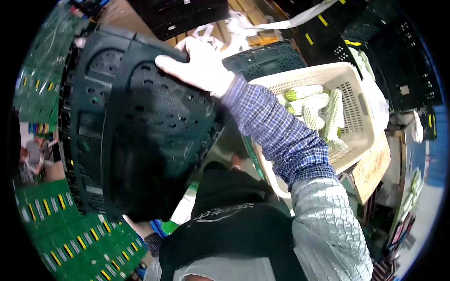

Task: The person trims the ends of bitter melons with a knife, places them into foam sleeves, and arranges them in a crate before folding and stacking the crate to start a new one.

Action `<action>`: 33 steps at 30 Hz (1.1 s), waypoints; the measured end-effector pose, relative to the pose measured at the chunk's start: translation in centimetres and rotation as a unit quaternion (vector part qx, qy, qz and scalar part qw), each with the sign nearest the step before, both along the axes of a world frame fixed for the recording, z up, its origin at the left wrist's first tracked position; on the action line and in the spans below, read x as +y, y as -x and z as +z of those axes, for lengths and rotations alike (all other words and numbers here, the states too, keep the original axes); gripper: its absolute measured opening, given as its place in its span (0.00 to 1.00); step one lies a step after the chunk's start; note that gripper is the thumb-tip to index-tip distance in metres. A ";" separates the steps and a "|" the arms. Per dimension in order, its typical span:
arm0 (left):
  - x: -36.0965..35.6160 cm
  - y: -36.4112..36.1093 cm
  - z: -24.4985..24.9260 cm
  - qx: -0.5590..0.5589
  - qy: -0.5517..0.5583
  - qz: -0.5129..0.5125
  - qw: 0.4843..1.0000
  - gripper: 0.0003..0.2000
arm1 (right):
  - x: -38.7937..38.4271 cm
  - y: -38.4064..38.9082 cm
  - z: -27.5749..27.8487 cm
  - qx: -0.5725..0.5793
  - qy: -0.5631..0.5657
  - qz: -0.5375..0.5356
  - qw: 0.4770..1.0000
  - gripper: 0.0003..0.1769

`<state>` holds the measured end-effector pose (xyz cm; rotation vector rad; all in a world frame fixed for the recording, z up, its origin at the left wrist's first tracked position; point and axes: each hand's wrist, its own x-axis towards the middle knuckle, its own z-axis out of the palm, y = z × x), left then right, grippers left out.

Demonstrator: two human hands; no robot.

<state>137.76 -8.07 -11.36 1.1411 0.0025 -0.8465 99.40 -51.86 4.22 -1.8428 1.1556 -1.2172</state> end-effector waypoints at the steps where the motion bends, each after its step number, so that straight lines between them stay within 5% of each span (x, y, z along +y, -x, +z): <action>1: -5.3 0.5 1.4 0.086 0.050 0.030 0.995 0.32 | -2.3 1.4 0.2 -0.007 -0.014 0.005 1.000 0.37; 3: -15.4 2.2 3.3 0.062 -0.003 0.007 0.998 0.35 | -7.0 4.0 -0.7 -0.062 0.065 -0.045 0.995 0.36; 5: -23.7 1.7 1.0 0.029 -0.009 -0.035 0.999 0.36 | -11.5 8.0 -1.6 0.014 0.084 -0.130 0.988 0.36; 8: -38.3 3.1 -1.2 0.034 0.004 -0.150 0.988 0.34 | -17.5 13.3 -0.9 0.043 -0.112 -0.159 0.980 0.44; 10: -48.0 5.5 -2.0 0.061 -0.033 -0.229 0.971 0.32 | -23.8 17.3 -4.9 0.101 -0.117 -0.227 0.962 0.51; 12: -53.2 7.4 -6.1 -0.279 -0.058 -0.343 0.895 0.29 | -28.2 20.8 -10.2 0.094 -0.156 -0.304 0.935 0.45; 14: -60.1 10.7 -5.2 -0.003 -0.083 -0.384 0.920 0.29 | -30.7 23.6 -13.0 0.086 -0.264 -0.355 0.893 0.47; 16: -64.4 13.3 -8.6 0.022 -0.082 -0.456 0.886 0.30 | -31.9 26.6 -16.7 0.138 -0.338 -0.392 0.844 0.53; 20: -66.1 16.9 -16.1 0.150 -0.206 -0.457 0.852 0.29 | -30.8 31.8 -26.6 0.166 -0.461 -0.418 0.764 0.55; 24: -65.8 21.0 -20.4 0.142 -0.276 -0.452 0.836 0.29 | -28.3 36.1 -32.6 0.183 -0.520 -0.423 0.719 0.57; 27: -67.1 22.0 -25.6 0.178 -0.259 -0.482 0.818 0.33 | -27.9 39.4 -34.1 0.180 -0.530 -0.427 0.711 0.55; 33: -68.5 32.3 -27.8 0.231 -0.274 -0.493 0.793 0.32 | -30.2 46.7 -32.3 0.222 -0.456 -0.426 0.749 0.53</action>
